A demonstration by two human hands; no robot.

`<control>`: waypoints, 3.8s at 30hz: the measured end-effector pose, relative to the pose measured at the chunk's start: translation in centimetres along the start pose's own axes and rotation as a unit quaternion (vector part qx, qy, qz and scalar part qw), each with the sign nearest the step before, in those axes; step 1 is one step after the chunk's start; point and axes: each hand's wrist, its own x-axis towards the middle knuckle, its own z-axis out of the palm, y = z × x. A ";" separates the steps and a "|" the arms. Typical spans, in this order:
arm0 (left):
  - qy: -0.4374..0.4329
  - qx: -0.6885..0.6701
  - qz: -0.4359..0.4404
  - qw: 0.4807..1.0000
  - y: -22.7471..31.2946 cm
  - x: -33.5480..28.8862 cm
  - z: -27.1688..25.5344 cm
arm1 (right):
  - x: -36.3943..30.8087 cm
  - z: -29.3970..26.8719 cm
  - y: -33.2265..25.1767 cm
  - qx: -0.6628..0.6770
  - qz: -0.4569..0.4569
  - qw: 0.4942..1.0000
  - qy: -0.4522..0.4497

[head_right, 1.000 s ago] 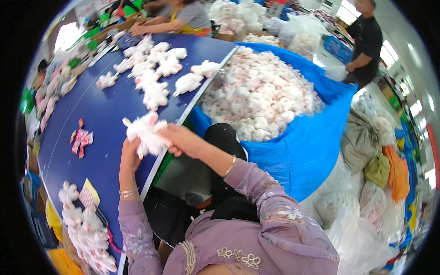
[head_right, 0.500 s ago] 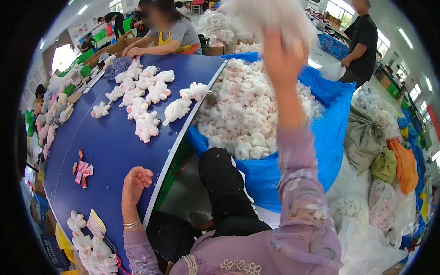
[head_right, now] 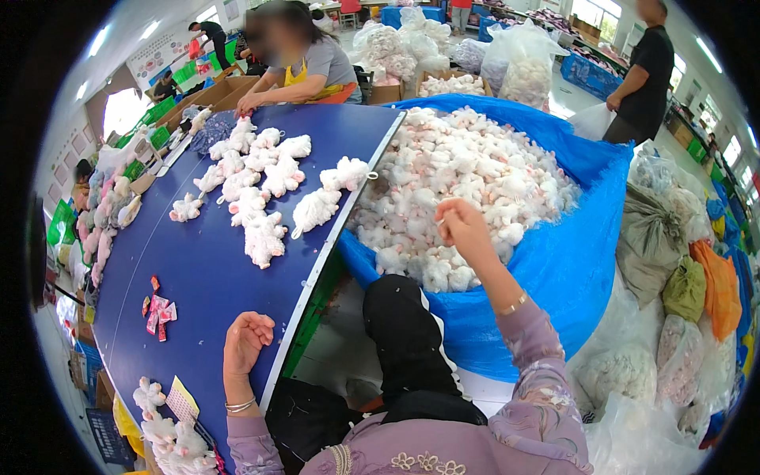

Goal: The person repeatedly stuffs small white plush toys with cotton-like filling by hand, then places the finished items on a blue table. The person works at a workstation in a busy factory setting with other workers visible in the background.

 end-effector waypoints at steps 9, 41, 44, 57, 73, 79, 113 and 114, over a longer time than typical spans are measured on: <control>-0.004 -0.023 -0.018 1.000 0.3 0.1 0.0 | 9.2 -8.3 -28.4 -0.366 -0.635 0.552 0.397; 0.086 0.058 0.037 0.994 0.8 0.0 0.1 | 14.7 28.5 3.1 -0.277 -0.249 0.926 0.052; 0.336 0.161 0.218 0.902 -0.5 1.0 -1.5 | 11.9 26.6 -1.2 -0.179 -0.292 0.938 0.052; 0.391 0.546 0.190 0.716 -2.5 8.3 -8.9 | -1.9 28.9 3.1 0.043 0.052 0.972 -0.224; 0.277 0.168 0.083 0.943 0.4 -1.5 -0.6 | -5.3 32.3 1.4 0.043 -0.158 0.963 -0.212; 0.258 -0.031 0.098 0.961 -0.4 -1.4 -1.1 | -7.2 31.4 0.5 0.019 -0.033 0.946 -0.323; 0.190 -0.099 -0.057 0.975 0.5 -2.2 -1.7 | -8.9 31.6 -3.5 -0.145 -0.360 0.876 -0.288; 0.182 -0.094 -0.061 0.977 0.3 -2.1 -1.8 | -8.9 31.6 -3.9 -0.151 -0.369 0.869 -0.293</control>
